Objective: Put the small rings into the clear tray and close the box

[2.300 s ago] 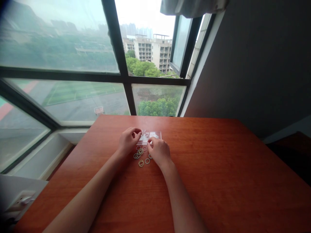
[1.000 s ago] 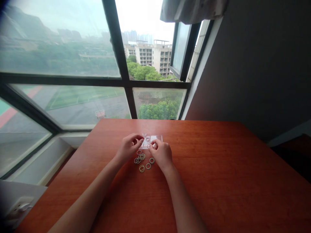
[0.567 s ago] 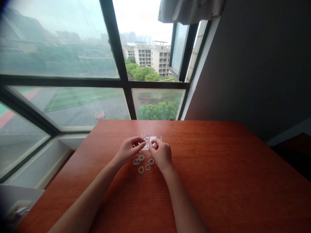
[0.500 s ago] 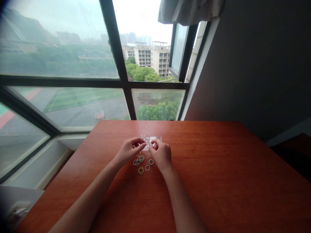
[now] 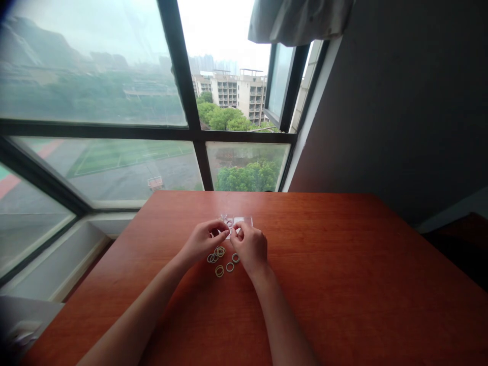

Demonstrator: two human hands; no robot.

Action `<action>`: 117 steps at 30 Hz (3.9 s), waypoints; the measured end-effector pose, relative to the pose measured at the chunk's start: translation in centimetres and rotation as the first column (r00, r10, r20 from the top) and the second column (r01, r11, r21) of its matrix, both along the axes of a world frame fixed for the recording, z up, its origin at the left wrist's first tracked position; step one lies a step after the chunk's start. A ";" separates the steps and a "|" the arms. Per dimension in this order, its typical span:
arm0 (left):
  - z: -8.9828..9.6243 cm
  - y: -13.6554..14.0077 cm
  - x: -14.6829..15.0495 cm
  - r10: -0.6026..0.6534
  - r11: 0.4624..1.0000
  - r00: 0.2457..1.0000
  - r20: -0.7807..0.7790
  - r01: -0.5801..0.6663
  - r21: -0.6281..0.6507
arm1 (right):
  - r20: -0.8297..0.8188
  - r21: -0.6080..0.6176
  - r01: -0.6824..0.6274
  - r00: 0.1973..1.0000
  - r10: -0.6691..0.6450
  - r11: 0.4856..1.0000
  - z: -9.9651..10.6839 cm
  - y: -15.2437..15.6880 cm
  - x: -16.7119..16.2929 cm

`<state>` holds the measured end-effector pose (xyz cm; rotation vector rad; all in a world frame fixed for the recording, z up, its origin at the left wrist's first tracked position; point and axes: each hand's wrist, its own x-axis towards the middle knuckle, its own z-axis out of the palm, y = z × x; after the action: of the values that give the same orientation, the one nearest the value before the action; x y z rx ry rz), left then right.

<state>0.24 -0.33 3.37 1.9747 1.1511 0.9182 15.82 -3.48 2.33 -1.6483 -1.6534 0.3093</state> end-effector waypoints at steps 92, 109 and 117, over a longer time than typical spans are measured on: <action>-1.2 2.0 -1.4 0.258 0.940 0.958 -0.125 -0.219 0.262 | -0.839 -0.194 -0.327 0.544 0.017 0.925 0.4 0.8 1.3; -0.3 1.5 -2.9 0.254 0.942 0.943 -0.217 -0.191 0.275 | -0.572 -0.244 -0.348 0.806 0.155 0.905 0.2 0.6 2.5; 1.1 1.2 -3.6 0.183 0.963 0.958 -0.222 -0.129 0.236 | -0.229 -0.366 -0.382 0.921 0.315 0.849 0.5 -0.1 2.7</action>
<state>-3.38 0.87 4.44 2.2485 1.4125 0.9372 18.55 -3.58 2.84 -1.5428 -1.8460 1.0049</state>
